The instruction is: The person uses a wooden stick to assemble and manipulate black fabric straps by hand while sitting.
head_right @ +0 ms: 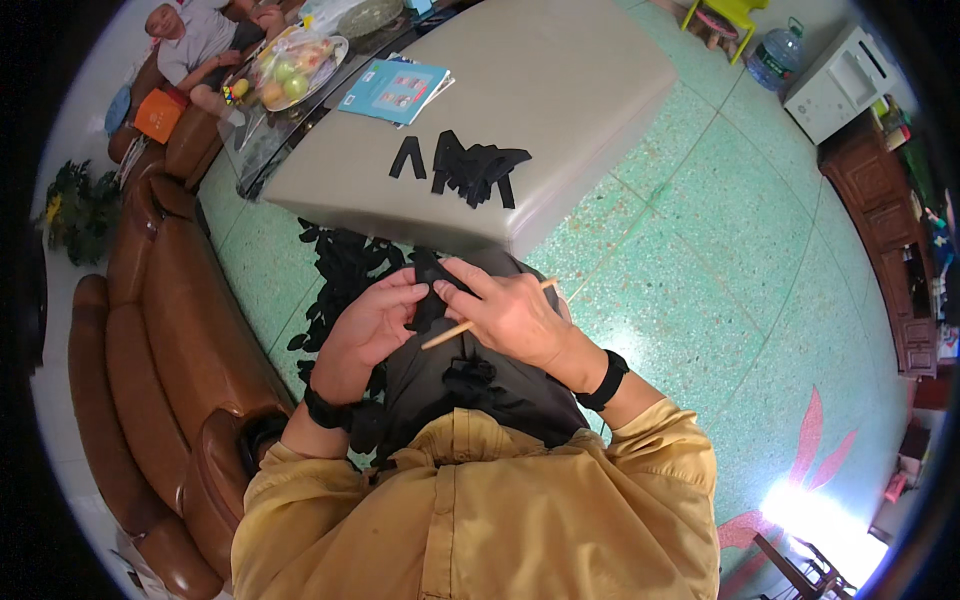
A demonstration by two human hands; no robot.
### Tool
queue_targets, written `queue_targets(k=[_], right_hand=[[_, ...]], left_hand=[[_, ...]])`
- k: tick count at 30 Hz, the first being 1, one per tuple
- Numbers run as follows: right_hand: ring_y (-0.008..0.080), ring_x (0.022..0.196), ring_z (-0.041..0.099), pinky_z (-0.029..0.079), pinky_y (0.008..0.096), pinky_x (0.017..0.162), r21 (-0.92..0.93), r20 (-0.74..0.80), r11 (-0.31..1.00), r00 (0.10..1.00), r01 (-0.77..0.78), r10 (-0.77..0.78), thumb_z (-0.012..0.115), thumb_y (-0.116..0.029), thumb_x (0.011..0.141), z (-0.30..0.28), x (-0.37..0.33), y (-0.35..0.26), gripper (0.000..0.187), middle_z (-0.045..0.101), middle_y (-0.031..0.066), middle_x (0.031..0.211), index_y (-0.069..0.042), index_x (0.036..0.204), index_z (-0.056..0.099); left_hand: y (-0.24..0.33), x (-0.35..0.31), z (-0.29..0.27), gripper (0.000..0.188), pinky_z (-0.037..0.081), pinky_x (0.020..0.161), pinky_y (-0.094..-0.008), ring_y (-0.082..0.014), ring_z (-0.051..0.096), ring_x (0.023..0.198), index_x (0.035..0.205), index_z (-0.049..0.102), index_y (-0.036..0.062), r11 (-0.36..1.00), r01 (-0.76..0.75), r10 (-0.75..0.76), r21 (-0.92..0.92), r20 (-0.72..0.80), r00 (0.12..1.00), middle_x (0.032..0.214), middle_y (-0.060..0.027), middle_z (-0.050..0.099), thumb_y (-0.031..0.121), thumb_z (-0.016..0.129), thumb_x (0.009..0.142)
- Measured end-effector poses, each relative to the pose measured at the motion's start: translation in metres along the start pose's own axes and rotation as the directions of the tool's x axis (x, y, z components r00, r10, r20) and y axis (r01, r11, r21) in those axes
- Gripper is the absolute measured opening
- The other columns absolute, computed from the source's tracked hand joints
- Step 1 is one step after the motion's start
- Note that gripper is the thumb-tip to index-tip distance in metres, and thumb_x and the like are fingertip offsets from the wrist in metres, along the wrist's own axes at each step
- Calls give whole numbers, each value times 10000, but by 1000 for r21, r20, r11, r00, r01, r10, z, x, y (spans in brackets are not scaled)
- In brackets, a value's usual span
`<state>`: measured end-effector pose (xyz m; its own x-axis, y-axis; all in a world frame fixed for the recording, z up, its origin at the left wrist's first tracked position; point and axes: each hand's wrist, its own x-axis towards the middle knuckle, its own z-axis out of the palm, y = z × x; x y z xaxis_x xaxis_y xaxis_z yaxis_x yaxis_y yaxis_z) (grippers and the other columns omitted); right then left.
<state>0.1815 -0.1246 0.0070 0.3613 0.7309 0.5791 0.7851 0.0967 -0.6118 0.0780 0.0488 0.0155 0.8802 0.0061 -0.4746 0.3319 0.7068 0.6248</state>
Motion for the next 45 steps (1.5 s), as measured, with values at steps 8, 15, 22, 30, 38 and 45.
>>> queue_targets(k=[8, 15, 22, 30, 38, 45], right_hand=[[40, 582, 469, 386, 197, 519, 595, 97, 506, 680, -625, 727, 705, -79, 764, 15, -7, -8, 126, 558, -5, 629, 10, 776, 617], [42, 540, 457, 379, 202, 490, 534, -6, 578, 681, -617, 733, 717, -105, 756, 18, -5, -10, 147, 539, -10, 588, -8, 755, 607], [83, 688, 540, 441, 238, 625, 513, -47, 637, 723, -575, 690, 707, -101, 762, 18, 1, -13, 123, 602, 46, 676, -6, 782, 632], [121, 838, 574, 446, 261, 707, 550, 25, 578, 704, -603, 710, 690, -64, 755, 19, 6, -10, 123, 611, 53, 708, 31, 725, 618], [95, 739, 559, 440, 247, 682, 595, 22, 548, 693, -588, 720, 696, -60, 745, 22, 3, -5, 125, 601, 45, 713, 17, 710, 604], [40, 621, 510, 411, 195, 562, 673, 263, 179, 458, -717, 849, 689, -62, 760, 10, 12, -15, 98, 588, -1, 717, -8, 765, 608]], left_hand=[[-12, -3, 22, 155, 501, 596, -230, -79, 550, 688, 930, 525, 14, 813, -277, 360, 513, -67, 931, 841, -45, 597, -41, 585, 797], [-18, -3, 18, 124, 501, 617, -230, -82, 554, 700, 875, 497, 26, 797, -379, 448, 470, -40, 893, 788, -20, 553, -35, 582, 810], [-18, -6, 21, 79, 455, 569, -181, -46, 550, 652, 818, 562, -4, 689, -390, 539, 611, -73, 839, 735, -13, 599, 28, 634, 813], [-21, -1, 15, 76, 436, 579, -173, -34, 534, 641, 809, 569, -10, 653, -422, 589, 629, -71, 805, 725, -9, 599, 21, 638, 804], [-22, 2, 15, 74, 415, 571, -174, -47, 532, 639, 795, 558, 21, 718, -436, 566, 542, -91, 819, 747, -24, 608, -13, 624, 793], [-15, 2, 16, 73, 427, 577, -179, -60, 544, 635, 792, 559, 21, 733, -410, 544, 543, -106, 832, 751, -41, 617, -7, 626, 789]])
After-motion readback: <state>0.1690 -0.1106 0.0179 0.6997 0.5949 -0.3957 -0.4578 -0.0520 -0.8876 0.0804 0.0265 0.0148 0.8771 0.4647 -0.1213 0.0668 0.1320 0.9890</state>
